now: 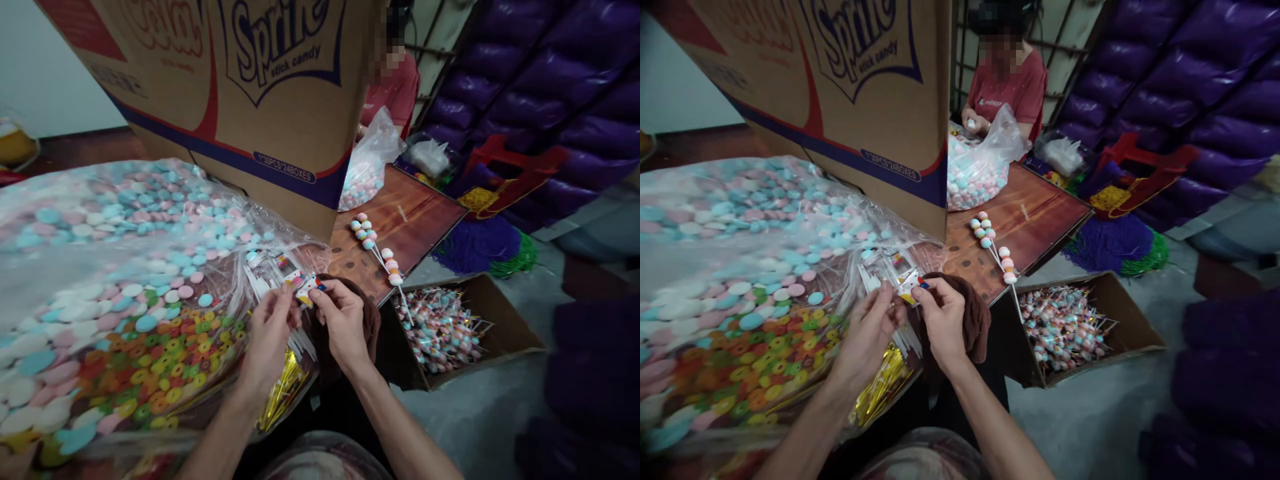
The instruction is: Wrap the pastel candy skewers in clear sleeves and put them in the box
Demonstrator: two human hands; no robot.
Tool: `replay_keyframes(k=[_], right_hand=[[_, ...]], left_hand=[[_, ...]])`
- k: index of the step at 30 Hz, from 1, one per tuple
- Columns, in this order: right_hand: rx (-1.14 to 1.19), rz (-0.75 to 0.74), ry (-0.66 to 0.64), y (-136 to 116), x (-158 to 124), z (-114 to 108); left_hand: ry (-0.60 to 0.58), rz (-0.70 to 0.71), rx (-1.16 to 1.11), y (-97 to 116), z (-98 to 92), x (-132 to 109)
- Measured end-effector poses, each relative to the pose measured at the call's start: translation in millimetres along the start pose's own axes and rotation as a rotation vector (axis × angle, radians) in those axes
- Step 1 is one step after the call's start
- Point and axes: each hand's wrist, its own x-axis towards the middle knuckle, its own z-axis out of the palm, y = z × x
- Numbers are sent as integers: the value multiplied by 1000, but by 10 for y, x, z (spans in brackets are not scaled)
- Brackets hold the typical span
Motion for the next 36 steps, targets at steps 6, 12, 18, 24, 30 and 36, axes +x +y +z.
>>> replay_keyframes(k=[6, 12, 18, 24, 30, 36], right_hand=[[-133, -13, -126, -146, -58, -119], [-239, -46, -70, -111, -76, -164], [-373, -93, -16, -117, -110, -309], [-442, -111, 38, -156, -170, -471], [-453, -112, 116, -249, -136, -540], [-827, -272, 514, -318, 44, -1077]], left_hand=[[-26, -379, -392, 38, -30, 92], [92, -106, -299, -22, 31, 95], [99, -137, -300, -33, 50, 47], [134, -85, -305, -45, 148, 24], [118, -41, -291, -117, 279, -5], [210, -104, -371, -115, 196, 105]])
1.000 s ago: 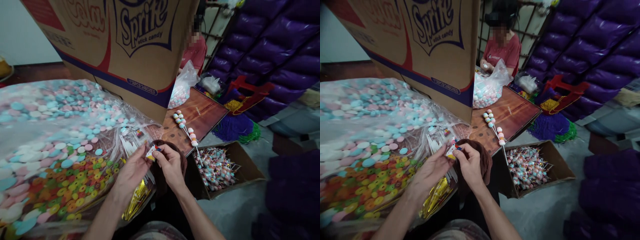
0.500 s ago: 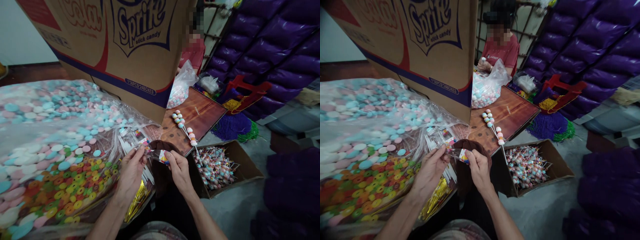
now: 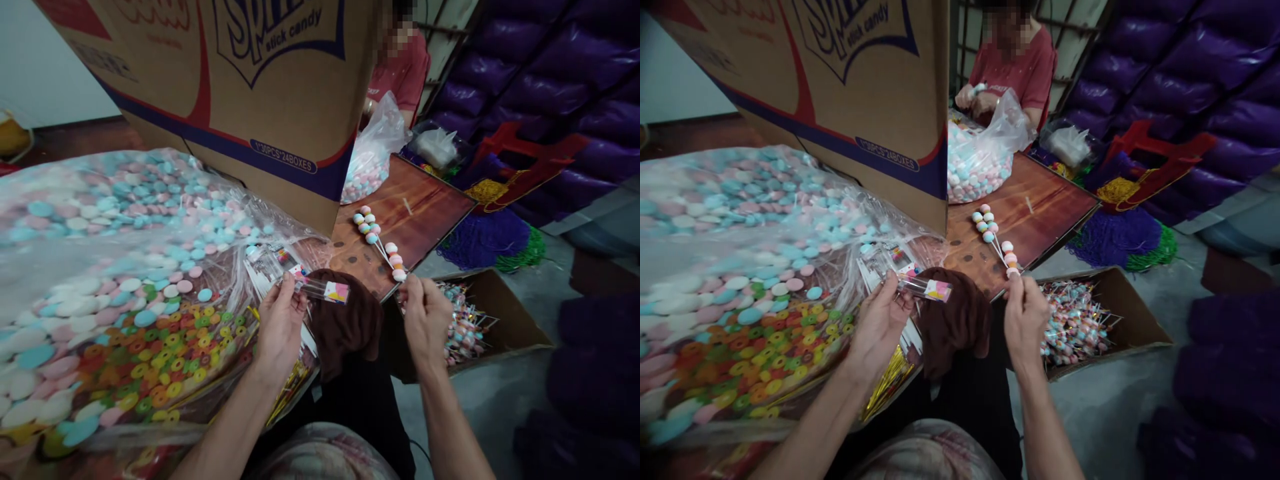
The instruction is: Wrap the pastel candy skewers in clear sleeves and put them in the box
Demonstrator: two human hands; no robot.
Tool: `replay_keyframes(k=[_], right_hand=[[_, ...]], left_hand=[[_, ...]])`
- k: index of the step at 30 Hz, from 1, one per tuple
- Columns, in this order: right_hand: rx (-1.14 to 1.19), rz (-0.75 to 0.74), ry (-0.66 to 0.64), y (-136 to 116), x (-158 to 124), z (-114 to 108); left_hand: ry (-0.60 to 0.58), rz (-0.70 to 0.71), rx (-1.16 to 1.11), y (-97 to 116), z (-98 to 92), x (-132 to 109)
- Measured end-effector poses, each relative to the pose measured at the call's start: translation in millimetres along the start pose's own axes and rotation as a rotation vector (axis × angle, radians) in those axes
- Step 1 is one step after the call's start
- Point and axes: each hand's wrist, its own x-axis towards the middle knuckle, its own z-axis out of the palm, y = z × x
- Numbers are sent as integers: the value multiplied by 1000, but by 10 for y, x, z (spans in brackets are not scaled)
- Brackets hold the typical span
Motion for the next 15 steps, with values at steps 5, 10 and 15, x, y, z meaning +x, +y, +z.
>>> replay_keyframes(k=[5, 10, 15], right_hand=[[-365, -90, -63, 429, 170, -122], [-228, -29, -77, 575, 92, -78], [-66, -14, 144, 504, -74, -159]], left_hand=[[-1, -64, -43, -17, -30, 60], [39, -73, -82, -12, 3, 83], [96, -57, -123, 27, 27, 103]])
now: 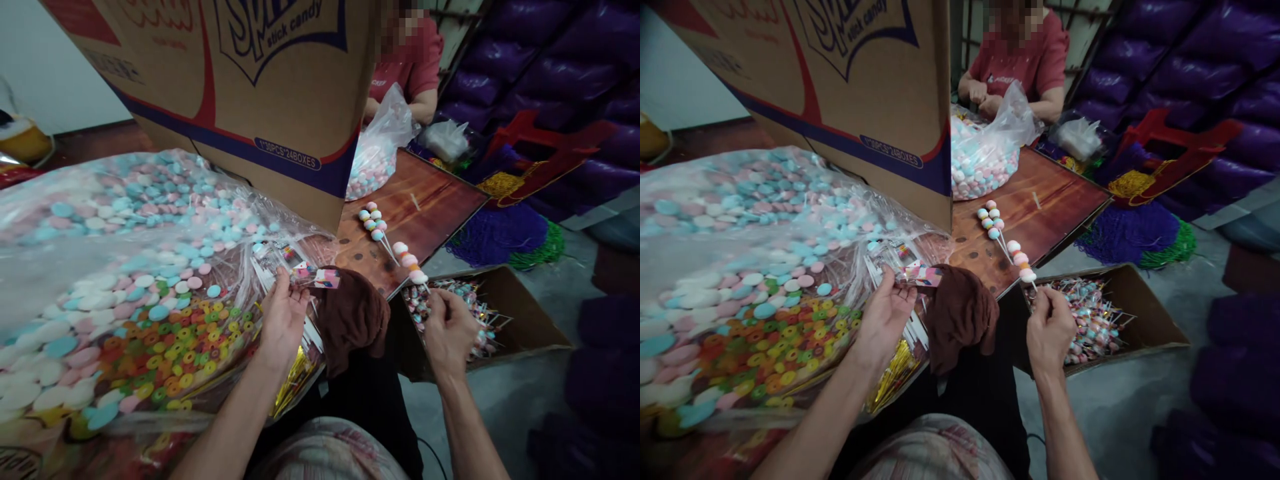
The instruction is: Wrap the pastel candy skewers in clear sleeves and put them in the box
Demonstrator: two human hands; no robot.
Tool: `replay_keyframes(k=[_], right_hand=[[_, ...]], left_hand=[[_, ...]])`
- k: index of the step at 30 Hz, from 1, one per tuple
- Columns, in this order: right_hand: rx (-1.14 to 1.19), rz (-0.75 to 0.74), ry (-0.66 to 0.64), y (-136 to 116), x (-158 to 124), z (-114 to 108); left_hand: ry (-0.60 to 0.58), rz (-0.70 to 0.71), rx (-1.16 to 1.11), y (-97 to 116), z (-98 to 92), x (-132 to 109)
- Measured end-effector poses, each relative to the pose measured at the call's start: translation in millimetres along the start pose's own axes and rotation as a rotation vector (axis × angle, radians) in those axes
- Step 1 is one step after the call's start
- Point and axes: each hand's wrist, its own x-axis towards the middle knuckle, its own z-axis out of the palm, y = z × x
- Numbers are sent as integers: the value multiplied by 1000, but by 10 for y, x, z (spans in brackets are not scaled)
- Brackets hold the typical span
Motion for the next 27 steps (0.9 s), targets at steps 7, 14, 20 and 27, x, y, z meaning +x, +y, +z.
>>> replay_keyframes(k=[7, 14, 20, 27], right_hand=[[386, 83, -205, -233, -311, -245], [310, -228, -341, -513, -354, -343], [281, -321, -399, -517, -340, -362], [266, -420, -492, -483, -251, -410]], left_hand=[[-68, 22, -6, -2, -48, 59], [-53, 15, 17, 7, -99, 104], [-46, 20, 23, 1, -111, 111], [-96, 67, 76, -2, -134, 120]])
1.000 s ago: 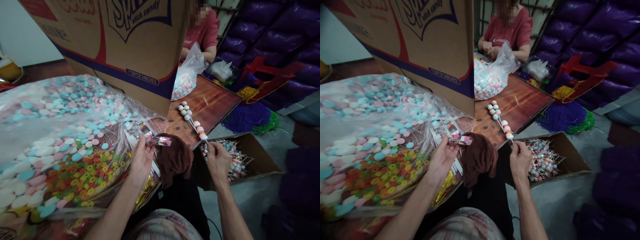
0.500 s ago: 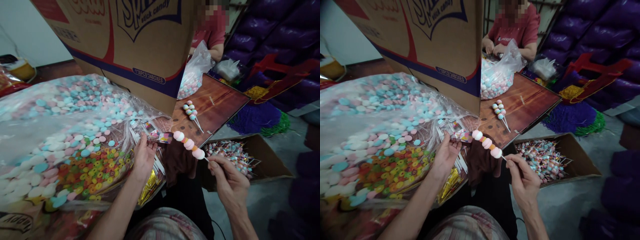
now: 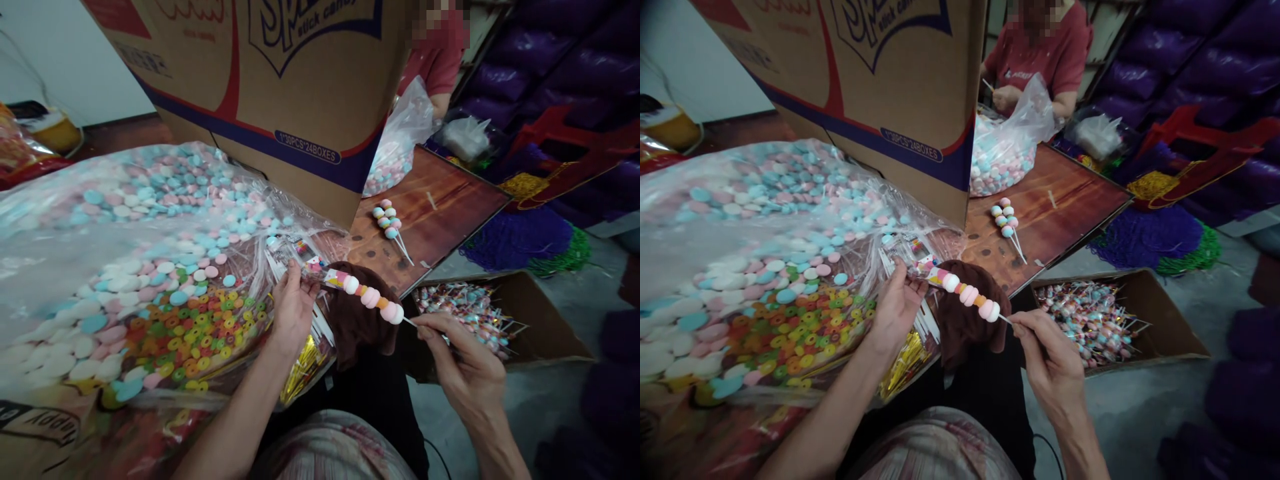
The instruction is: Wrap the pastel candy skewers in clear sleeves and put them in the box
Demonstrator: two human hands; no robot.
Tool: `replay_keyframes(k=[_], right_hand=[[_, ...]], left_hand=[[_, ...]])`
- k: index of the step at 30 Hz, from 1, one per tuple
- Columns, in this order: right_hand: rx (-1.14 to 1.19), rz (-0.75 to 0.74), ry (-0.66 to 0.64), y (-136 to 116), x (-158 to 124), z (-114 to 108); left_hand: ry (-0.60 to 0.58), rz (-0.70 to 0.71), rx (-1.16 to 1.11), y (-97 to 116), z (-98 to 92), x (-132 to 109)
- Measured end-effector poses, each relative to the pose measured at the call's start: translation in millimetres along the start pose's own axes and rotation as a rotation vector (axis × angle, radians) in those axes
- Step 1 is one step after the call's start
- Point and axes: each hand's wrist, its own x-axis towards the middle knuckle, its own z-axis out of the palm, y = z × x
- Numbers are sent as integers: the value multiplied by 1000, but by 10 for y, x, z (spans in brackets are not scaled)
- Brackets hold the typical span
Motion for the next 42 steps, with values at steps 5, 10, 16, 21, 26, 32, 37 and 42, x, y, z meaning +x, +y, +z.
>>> replay_keyframes(k=[5, 10, 16, 21, 26, 32, 37, 42], right_hand=[[25, 64, -15, -22, 25, -15], [83, 132, -43, -29, 33, 13], [134, 200, -18, -40, 43, 75], [167, 269, -21, -81, 45, 182], [134, 256, -83, -96, 56, 274], [-36, 104, -61, -104, 52, 354], [-145, -24, -47, -172, 56, 406], [-84, 98, -39, -229, 12, 571]], left_hand=[[-61, 100, 86, 0, 7, -12], [-90, 205, 147, -17, 21, -22], [-106, 269, 256, -78, 18, -68], [-91, 173, 246, -101, 25, -107], [-102, 135, 228, -99, 18, -130], [-255, 24, 298, -92, 46, -219], [-300, -21, 336, -111, 69, -272], [-348, -55, 288, -183, 66, -301]])
